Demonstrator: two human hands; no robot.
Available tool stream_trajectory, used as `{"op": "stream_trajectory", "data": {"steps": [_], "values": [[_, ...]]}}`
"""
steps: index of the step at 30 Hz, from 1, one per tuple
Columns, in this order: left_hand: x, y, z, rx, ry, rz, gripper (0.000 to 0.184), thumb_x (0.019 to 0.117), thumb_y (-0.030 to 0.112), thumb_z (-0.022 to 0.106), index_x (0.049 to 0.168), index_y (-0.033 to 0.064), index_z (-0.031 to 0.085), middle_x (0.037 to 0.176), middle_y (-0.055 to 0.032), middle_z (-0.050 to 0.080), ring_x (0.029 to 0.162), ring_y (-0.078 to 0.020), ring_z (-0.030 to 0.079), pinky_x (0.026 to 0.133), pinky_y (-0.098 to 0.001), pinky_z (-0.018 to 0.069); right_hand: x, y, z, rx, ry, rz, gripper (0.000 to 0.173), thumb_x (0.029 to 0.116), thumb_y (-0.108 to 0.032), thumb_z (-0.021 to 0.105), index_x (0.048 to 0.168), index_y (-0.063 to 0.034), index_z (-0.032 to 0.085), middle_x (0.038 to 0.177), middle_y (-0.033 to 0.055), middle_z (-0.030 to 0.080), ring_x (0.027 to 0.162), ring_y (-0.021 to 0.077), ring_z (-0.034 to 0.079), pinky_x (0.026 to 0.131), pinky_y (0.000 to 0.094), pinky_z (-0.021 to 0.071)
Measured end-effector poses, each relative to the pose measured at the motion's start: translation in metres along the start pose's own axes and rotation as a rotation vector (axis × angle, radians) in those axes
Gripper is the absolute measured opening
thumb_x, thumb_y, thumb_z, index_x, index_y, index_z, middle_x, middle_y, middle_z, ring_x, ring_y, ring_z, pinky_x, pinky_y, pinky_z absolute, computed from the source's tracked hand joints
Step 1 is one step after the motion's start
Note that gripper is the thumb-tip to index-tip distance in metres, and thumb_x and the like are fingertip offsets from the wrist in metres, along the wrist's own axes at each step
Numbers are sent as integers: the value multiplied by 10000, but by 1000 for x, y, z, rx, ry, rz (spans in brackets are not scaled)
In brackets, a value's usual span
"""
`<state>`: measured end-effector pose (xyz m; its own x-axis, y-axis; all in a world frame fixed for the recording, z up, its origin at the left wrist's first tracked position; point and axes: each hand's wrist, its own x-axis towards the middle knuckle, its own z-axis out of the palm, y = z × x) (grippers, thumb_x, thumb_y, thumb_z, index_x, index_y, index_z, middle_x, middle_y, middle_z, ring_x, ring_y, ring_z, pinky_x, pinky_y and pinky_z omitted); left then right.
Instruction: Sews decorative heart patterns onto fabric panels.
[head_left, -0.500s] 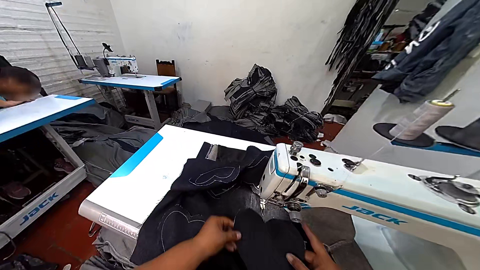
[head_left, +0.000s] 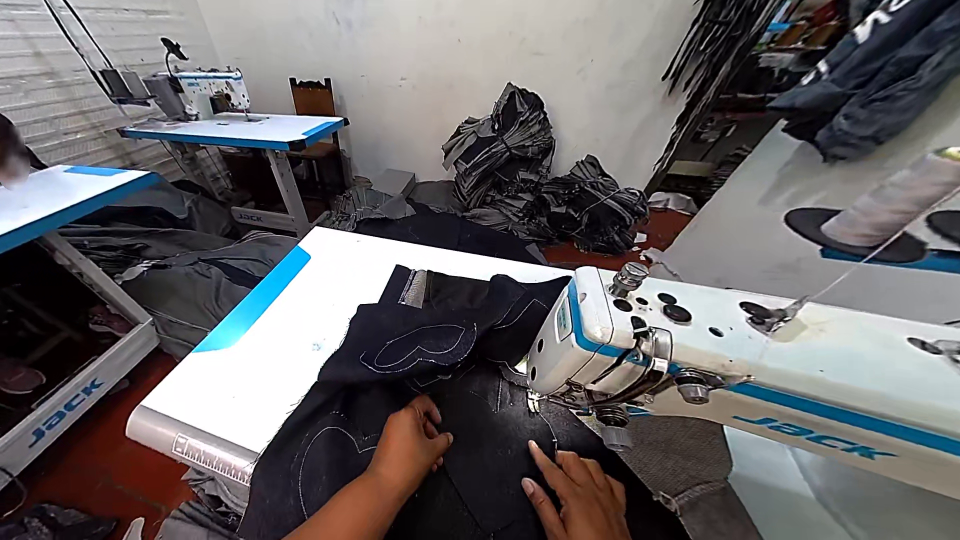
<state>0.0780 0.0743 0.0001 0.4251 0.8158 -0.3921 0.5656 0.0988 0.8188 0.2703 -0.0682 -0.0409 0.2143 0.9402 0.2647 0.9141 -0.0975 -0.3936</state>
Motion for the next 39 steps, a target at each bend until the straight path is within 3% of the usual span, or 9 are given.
{"op": "stream_trajectory", "data": {"steps": [4,6,8,11,13,24,27,34,39], "values": [[3,4,-3,57,-36,-21,248,970,93,683,1154,-36,580,907,-100,639,685,-140,682,679,-292,600,0,0,1,-6,7,-11,436,969,-316,602,1288,-42,717,1070,234,693,1030,469,639,892,668,432],[0,11,-7,234,-57,25,252,997,140,652,1170,-34,597,992,-133,650,805,-180,685,772,-322,583,0,0,0,2,-9,-11,438,970,-315,602,1285,-32,715,1073,244,690,1045,480,636,904,684,425],[-17,13,-4,490,-31,255,297,1013,171,620,1192,-65,650,1191,-225,657,1102,-322,661,1003,-449,516,0,0,-2,15,-19,-13,438,968,-305,608,1285,-21,712,1089,256,690,1064,496,629,917,695,417],[-41,-17,27,685,97,897,269,945,283,704,989,22,753,1099,-178,734,1102,-369,697,937,-533,554,0,3,-3,44,-40,-13,439,958,-305,621,1282,-24,715,1086,262,687,1059,506,621,909,703,404],[-40,-38,41,661,22,1078,299,934,317,722,1065,50,752,1199,-148,728,1238,-370,645,1048,-536,505,2,6,-5,74,-72,0,430,958,-292,628,1291,-32,712,1088,261,683,1071,505,611,915,703,393],[-32,-40,34,696,-62,1096,280,973,133,606,1138,-56,729,1235,-197,720,1217,-340,676,1037,-421,532,5,5,-10,99,-125,30,414,999,-207,538,1345,-21,671,1115,282,663,1092,507,590,933,700,361],[-35,-31,34,699,-102,1012,341,922,160,667,1178,-62,707,1237,-211,711,1222,-344,669,1029,-426,533,4,5,-8,87,-102,29,416,990,-215,538,1336,-34,681,1113,260,672,1089,492,597,935,691,368],[-40,-3,23,786,-372,797,339,996,36,544,1297,-94,631,1389,-244,615,1358,-382,554,1127,-471,442,2,9,6,26,54,-11,451,969,-294,497,1289,-66,719,1040,197,699,1022,455,637,876,666,420],[-22,-25,23,782,-192,1120,251,1002,85,548,1131,-30,729,1199,-168,735,1187,-330,687,1005,-425,547,2,9,11,-7,101,-8,445,972,-315,488,1264,-91,738,1032,165,710,1008,421,653,863,641,449]]}}
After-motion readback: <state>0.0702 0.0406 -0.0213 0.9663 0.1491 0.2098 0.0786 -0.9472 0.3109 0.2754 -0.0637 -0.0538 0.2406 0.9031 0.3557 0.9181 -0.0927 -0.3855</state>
